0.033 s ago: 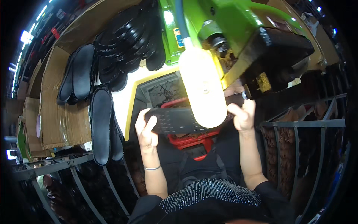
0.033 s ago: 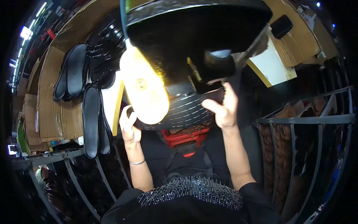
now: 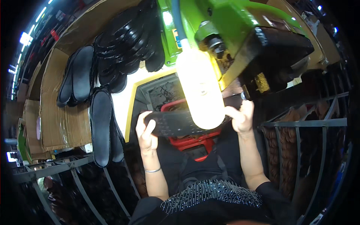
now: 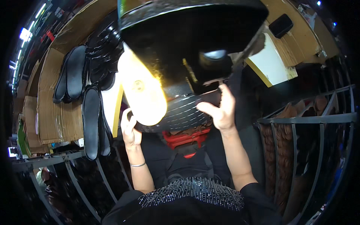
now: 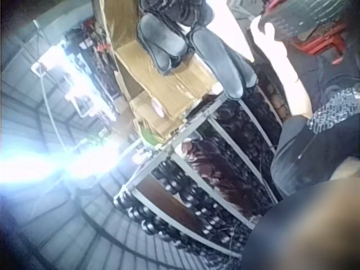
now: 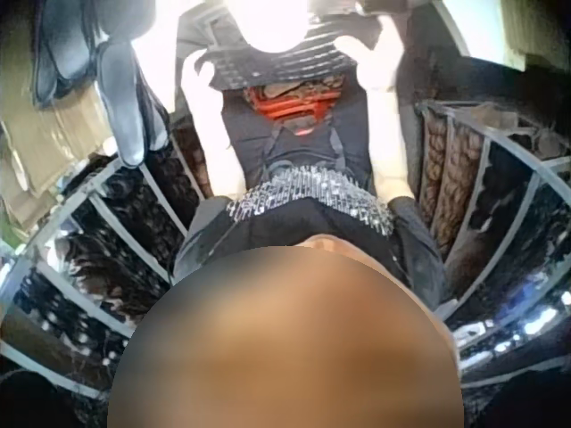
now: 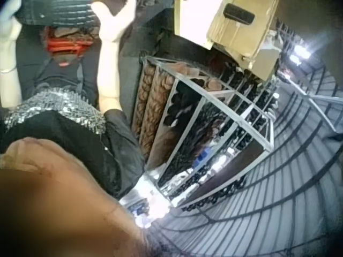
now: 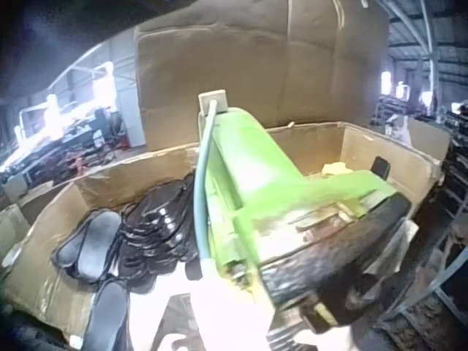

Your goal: The recorder is using a machine to attach or finish shoe soles in a factory setting.

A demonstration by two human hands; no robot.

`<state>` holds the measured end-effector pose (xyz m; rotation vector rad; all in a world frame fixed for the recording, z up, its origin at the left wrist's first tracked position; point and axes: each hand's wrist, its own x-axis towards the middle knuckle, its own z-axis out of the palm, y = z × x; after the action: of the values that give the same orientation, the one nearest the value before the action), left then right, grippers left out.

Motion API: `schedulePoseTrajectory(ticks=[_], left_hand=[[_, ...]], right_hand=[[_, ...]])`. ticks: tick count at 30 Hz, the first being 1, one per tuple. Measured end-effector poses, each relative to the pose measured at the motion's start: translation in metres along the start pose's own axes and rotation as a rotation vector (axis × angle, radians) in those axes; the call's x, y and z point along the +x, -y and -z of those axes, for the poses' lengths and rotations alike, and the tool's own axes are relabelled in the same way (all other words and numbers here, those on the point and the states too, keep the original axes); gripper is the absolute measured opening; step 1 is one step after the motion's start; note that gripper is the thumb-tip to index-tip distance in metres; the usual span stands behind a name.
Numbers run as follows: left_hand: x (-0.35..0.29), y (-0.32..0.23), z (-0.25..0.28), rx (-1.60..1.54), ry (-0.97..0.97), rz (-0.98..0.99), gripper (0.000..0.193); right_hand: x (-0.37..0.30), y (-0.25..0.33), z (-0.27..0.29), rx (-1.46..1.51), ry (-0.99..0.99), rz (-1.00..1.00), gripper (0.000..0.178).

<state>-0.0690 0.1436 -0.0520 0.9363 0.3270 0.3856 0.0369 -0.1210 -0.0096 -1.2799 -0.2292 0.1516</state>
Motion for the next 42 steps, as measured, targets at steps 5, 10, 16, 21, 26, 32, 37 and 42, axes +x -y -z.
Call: schedulePoseTrajectory(ticks=[5, 10, 16, 21, 26, 32, 37, 42], left_hand=[[-0.020, 0.047, 0.062, 0.541, 0.322, 0.334, 0.028], [-0.017, 0.038, -0.089, 0.686, 0.572, -0.015, 0.033], [-0.023, 0.069, -0.123, 0.420, 0.282, -0.180, 0.032], [-0.031, 0.086, -0.116, 0.293, 0.205, -0.217, 0.031], [-0.028, 0.046, -0.113, 0.472, 0.244, -0.305, 0.037], [-0.015, 0.031, -0.078, 0.495, 0.255, -0.224, 0.043], [-0.015, 0.002, -0.061, 0.318, 0.087, -0.224, 0.026], [-0.020, -0.004, -0.009, -0.026, 0.040, -0.036, 0.023]], right_hand=[[0.005, 0.010, -0.028, -0.366, 0.019, 0.239, 0.038], [-0.001, 0.011, -0.021, -0.407, -0.023, 0.205, 0.037], [-0.061, -0.052, 0.041, -0.138, 0.163, -0.263, 0.053], [-0.131, -0.095, 0.105, 0.295, 0.001, -0.450, 0.046], [-0.087, -0.037, 0.112, 0.167, -0.325, -0.170, 0.034], [-0.013, 0.033, 0.100, -0.116, -0.231, 0.015, 0.031], [0.020, 0.042, 0.059, -0.182, 0.024, 0.095, 0.026], [0.021, 0.038, 0.007, -0.323, 0.193, 0.235, 0.034]])
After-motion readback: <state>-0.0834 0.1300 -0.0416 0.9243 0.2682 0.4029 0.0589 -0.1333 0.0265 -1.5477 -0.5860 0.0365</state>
